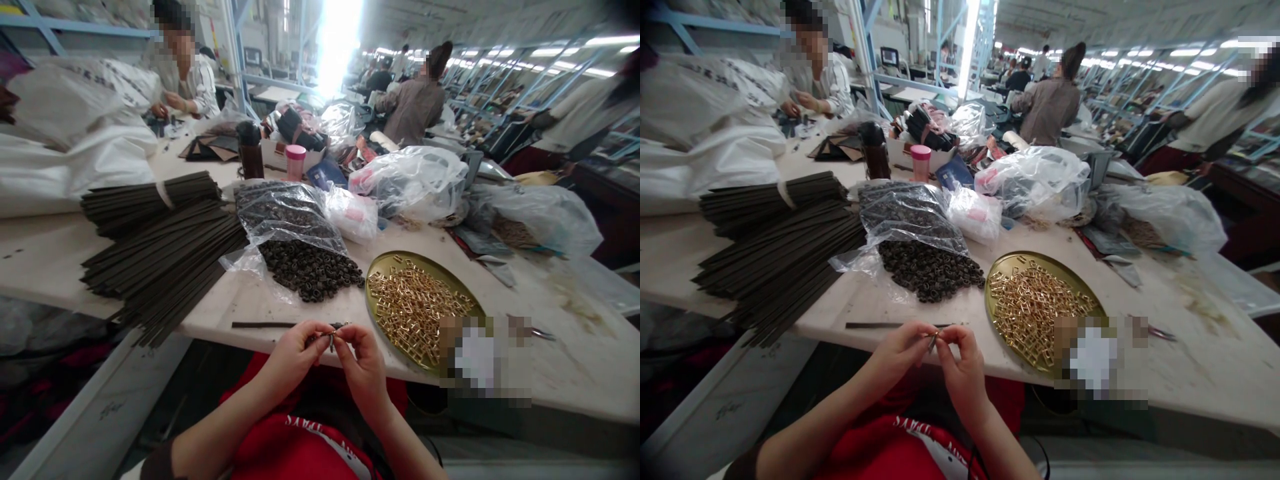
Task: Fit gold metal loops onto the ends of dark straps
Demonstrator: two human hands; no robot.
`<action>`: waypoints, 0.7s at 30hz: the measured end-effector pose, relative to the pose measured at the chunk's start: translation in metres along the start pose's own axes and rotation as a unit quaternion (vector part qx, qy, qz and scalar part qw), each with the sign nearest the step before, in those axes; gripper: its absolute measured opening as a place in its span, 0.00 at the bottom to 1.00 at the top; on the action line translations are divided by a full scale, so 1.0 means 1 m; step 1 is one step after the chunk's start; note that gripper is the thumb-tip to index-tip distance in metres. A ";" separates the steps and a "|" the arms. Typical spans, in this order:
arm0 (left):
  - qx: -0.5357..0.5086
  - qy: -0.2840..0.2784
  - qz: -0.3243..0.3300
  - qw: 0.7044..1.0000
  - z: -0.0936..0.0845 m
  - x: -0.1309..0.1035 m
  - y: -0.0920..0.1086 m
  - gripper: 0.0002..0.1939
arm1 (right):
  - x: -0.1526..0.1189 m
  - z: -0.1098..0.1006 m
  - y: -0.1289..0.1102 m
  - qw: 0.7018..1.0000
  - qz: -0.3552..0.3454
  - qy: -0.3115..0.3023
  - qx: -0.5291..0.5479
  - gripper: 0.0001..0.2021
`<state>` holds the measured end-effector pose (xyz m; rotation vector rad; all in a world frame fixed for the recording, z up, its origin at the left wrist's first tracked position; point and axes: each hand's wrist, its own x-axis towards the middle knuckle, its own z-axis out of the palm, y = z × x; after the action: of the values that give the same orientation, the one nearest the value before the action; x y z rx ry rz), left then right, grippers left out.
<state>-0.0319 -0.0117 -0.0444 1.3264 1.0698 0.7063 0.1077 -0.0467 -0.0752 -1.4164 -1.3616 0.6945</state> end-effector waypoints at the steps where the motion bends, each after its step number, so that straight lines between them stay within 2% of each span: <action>1: 0.000 0.000 -0.006 1.000 -0.003 0.001 -0.002 0.12 | 0.002 0.000 0.001 1.000 0.002 -0.012 0.000 0.05; 3: 0.000 0.004 -0.018 1.000 -0.010 0.004 -0.007 0.12 | 0.011 -0.003 0.004 0.999 -0.006 -0.029 -0.011 0.07; 5: 0.000 0.012 -0.034 0.999 -0.018 0.006 -0.012 0.13 | 0.026 -0.008 0.012 0.999 -0.010 -0.020 -0.035 0.08; 8: -0.004 0.029 -0.056 0.998 -0.027 0.010 -0.017 0.13 | 0.056 -0.011 0.028 0.993 0.000 -0.018 -0.120 0.08; 11: -0.026 0.026 -0.066 0.997 -0.030 0.014 -0.022 0.14 | 0.085 0.001 0.046 0.965 0.001 -0.080 -0.249 0.08; 13: -0.032 0.019 -0.067 0.997 -0.031 0.015 -0.025 0.13 | 0.097 0.013 0.056 0.949 0.004 -0.096 -0.300 0.07; 17: -0.020 0.018 -0.066 0.997 -0.031 0.017 -0.029 0.14 | 0.104 0.024 0.065 0.950 0.012 -0.083 -0.301 0.03; 21: 0.001 0.020 -0.062 0.998 -0.028 0.020 -0.028 0.14 | 0.098 0.012 0.062 0.963 0.032 -0.068 -0.257 0.03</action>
<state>-0.0538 0.0132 -0.0737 1.2394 1.1747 0.6418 0.1395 0.0589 -0.1126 -1.8528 -1.6903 0.5032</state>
